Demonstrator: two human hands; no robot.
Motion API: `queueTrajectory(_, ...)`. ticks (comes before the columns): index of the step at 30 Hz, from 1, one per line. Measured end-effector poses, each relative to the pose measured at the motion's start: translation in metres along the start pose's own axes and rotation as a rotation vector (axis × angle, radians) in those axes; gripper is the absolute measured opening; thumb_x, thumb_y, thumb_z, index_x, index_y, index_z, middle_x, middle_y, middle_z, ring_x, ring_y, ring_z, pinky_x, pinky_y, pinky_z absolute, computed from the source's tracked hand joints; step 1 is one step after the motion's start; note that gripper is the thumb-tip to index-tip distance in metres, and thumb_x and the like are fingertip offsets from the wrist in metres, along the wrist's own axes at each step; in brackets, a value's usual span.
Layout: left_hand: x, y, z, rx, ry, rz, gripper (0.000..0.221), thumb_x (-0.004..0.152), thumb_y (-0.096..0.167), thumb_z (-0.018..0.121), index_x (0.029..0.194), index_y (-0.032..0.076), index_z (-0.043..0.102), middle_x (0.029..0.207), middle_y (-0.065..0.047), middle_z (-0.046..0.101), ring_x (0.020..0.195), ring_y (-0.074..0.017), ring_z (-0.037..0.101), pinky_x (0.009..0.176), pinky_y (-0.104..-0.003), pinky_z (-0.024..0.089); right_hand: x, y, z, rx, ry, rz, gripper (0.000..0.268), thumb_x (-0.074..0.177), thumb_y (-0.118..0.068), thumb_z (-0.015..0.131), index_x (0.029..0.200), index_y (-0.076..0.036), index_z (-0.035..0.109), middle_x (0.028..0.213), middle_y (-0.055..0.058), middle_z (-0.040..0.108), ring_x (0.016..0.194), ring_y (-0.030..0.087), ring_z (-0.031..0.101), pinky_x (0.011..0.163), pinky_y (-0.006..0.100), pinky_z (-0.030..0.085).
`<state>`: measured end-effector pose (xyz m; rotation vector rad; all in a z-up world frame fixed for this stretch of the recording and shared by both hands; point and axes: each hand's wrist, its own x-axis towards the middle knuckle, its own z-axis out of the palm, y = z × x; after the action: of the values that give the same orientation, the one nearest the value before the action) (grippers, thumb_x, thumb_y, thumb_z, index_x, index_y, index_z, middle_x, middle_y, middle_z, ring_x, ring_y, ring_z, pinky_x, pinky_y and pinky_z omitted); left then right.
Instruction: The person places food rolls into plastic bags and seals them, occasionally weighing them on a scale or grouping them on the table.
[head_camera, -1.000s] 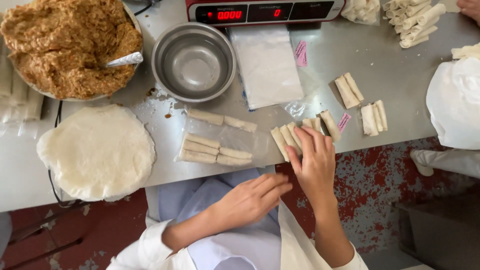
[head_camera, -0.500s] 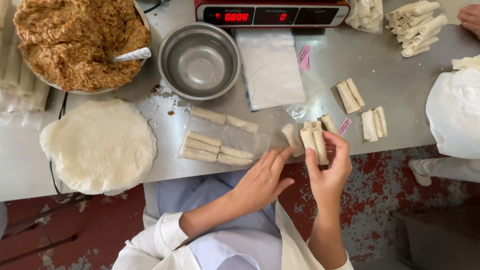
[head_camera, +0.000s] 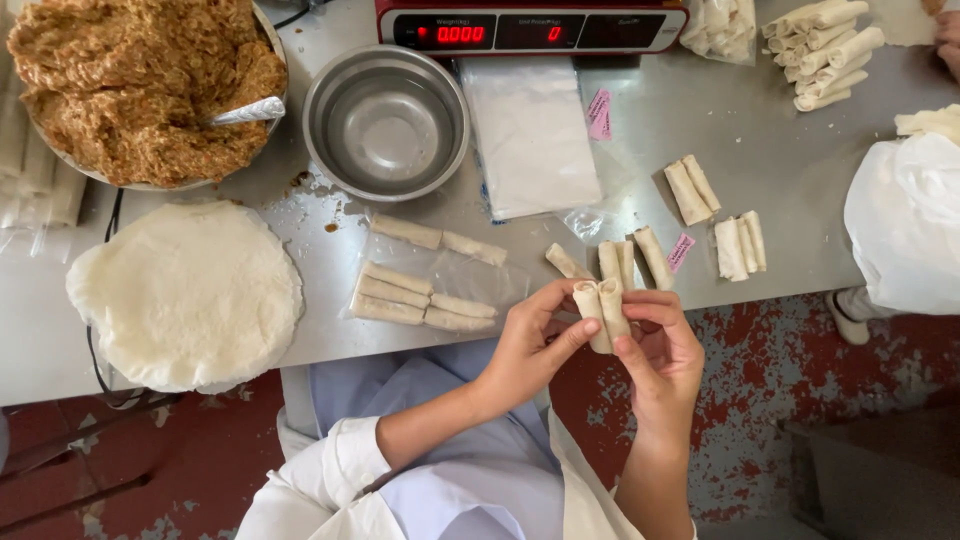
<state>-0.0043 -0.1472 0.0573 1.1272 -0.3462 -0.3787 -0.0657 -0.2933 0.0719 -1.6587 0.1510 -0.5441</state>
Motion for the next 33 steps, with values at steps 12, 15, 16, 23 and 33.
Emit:
queueTrajectory(12,-0.004,-0.012,0.005,-0.159,0.018,-0.032,0.041,0.097,0.005,0.070,0.134,-0.008,0.062,0.102,-0.015,0.071,0.097,-0.0146,0.067,0.080,-0.031,0.064,-0.012,-0.005,0.007,-0.494,0.133,-0.415,0.013,0.097,0.000,0.070,0.107,0.006,0.075,0.099,0.016,0.073,0.085,0.021,0.071,0.069,0.028,0.058)
queueTrajectory(15,-0.008,-0.015,0.010,-0.171,0.011,-0.046,0.043,0.095,0.005,0.073,0.134,-0.008,0.063,0.103,-0.015,0.073,0.097,-0.0154,0.069,0.079,-0.030,0.064,-0.018,0.003,0.003,-0.498,0.186,-0.431,0.015,0.099,-0.003,0.069,0.107,0.007,0.075,0.099,0.017,0.073,0.086,0.022,0.072,0.072,0.029,0.059)
queueTrajectory(16,-0.009,-0.012,0.011,-0.172,0.013,-0.048,0.043,0.095,0.005,0.073,0.134,-0.008,0.063,0.103,-0.015,0.073,0.097,-0.0154,0.069,0.079,-0.030,0.064,-0.020,0.003,0.003,-0.499,0.184,-0.429,0.015,0.099,-0.003,0.069,0.107,0.007,0.075,0.099,0.017,0.073,0.086,0.022,0.072,0.072,0.029,0.059)
queueTrajectory(23,-0.013,-0.002,0.007,-0.192,-0.094,-0.094,0.044,0.100,0.018,0.065,0.140,0.000,0.058,0.134,-0.011,0.067,0.119,-0.0159,0.065,0.106,-0.031,0.056,-0.027,0.000,0.006,-0.587,0.236,-0.399,0.016,0.105,-0.007,0.062,0.112,0.004,0.070,0.107,0.019,0.071,0.095,0.028,0.072,0.080,0.034,0.061)
queueTrajectory(33,-0.018,-0.007,0.009,-0.283,-0.131,-0.117,0.044,0.105,0.018,0.059,0.144,-0.002,0.052,0.141,-0.012,0.061,0.132,-0.0183,0.058,0.117,-0.031,0.047,-0.042,0.009,0.015,-0.559,0.118,-0.311,0.045,0.094,-0.010,0.077,0.135,-0.003,0.060,0.118,0.013,0.056,0.107,0.025,0.063,0.096,0.038,0.058)
